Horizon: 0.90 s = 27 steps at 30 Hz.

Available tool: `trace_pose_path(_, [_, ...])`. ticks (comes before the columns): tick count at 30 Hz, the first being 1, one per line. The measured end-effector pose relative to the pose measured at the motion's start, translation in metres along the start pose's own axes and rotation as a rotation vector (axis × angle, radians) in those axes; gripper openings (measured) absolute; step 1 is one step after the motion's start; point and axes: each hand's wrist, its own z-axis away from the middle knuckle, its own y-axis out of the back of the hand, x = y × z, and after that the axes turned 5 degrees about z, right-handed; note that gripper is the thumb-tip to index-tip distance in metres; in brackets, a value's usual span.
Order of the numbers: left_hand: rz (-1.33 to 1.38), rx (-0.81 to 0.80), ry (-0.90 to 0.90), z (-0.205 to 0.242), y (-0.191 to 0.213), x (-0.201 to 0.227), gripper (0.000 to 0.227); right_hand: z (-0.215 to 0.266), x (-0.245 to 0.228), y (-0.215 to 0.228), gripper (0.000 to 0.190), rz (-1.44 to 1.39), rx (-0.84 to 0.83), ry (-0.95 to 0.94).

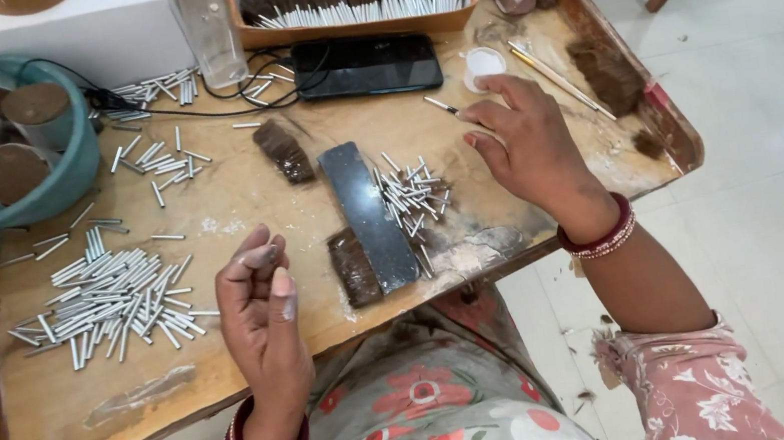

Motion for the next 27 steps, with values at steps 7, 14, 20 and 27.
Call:
trace_pose_path(7, [-0.036, -0.069, -0.027, 0.000, 0.002, 0.004, 0.032, -0.063, 0.078, -0.018, 0.011, 0.390, 0.159, -0.109])
trace_pose_path(14, [-0.045, -0.059, -0.019, 0.003, 0.003, 0.007, 0.034, -0.083, 0.109, -0.043, 0.016, 0.393, -0.141, -0.276])
trace_pose_path(20, [-0.046, -0.067, -0.009, 0.004, 0.003, 0.009, 0.033, -0.084, 0.123, -0.053, 0.009, 0.384, -0.232, -0.262])
trace_pose_path(27, [-0.094, -0.060, -0.019, 0.006, 0.004, 0.006, 0.033, -0.071, 0.073, -0.019, 0.012, 0.507, -0.001, -0.126])
